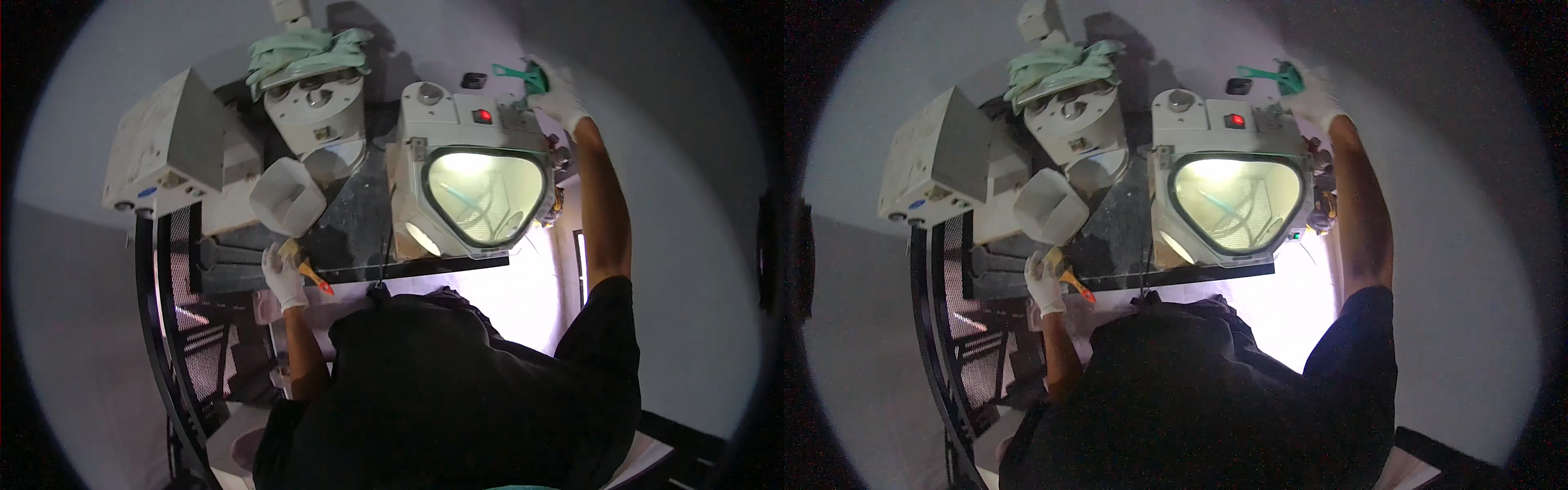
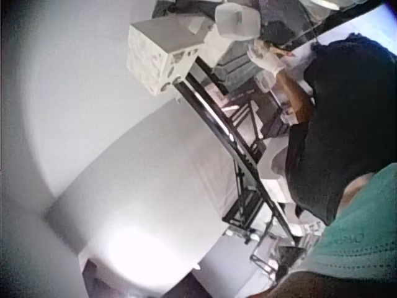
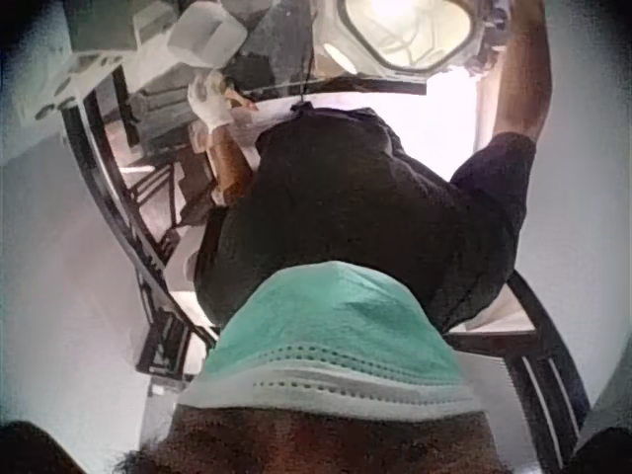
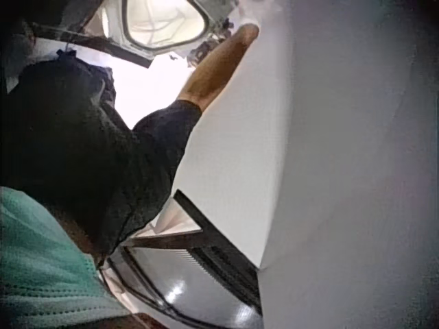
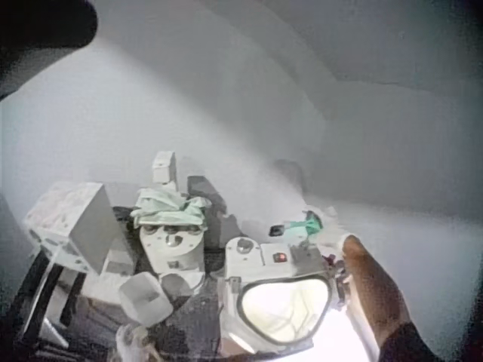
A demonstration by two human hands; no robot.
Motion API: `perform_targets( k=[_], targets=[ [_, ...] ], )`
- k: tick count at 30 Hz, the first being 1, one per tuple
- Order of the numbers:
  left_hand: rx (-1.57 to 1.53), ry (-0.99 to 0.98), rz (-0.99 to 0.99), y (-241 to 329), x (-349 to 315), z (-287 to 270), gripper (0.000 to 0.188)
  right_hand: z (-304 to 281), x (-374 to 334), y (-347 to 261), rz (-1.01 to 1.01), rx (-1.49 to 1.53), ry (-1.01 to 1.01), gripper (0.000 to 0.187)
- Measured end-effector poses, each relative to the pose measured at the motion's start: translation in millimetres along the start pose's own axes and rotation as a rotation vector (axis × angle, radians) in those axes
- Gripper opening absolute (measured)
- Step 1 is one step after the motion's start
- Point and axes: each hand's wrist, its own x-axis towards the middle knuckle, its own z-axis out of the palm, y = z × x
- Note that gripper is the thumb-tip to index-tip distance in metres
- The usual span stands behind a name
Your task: The person cleans the interior of a glove box using a brush and then pours liquid from a white container into a green funnel attached to the equipment. The person handles a brush, a white container, and a green funnel while wearing gloves.
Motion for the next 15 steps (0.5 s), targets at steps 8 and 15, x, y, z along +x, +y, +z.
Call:
perform_targets(
  k=[8, 15],
  targets=[
    [0.108, 0.021, -0.032, -42.6, -2.1, -27.1, 0.044, -10.0, -24.5, -103.9, 0.296, 0.773, 0.061, 0.085],
    [0.239, 0.009, -0.069, -0.1, -29.6, -3.8, 0.042, 70.4, -51.9, -223.3, -0.287, 0.785, -0.203, 0.089]
  ],
)
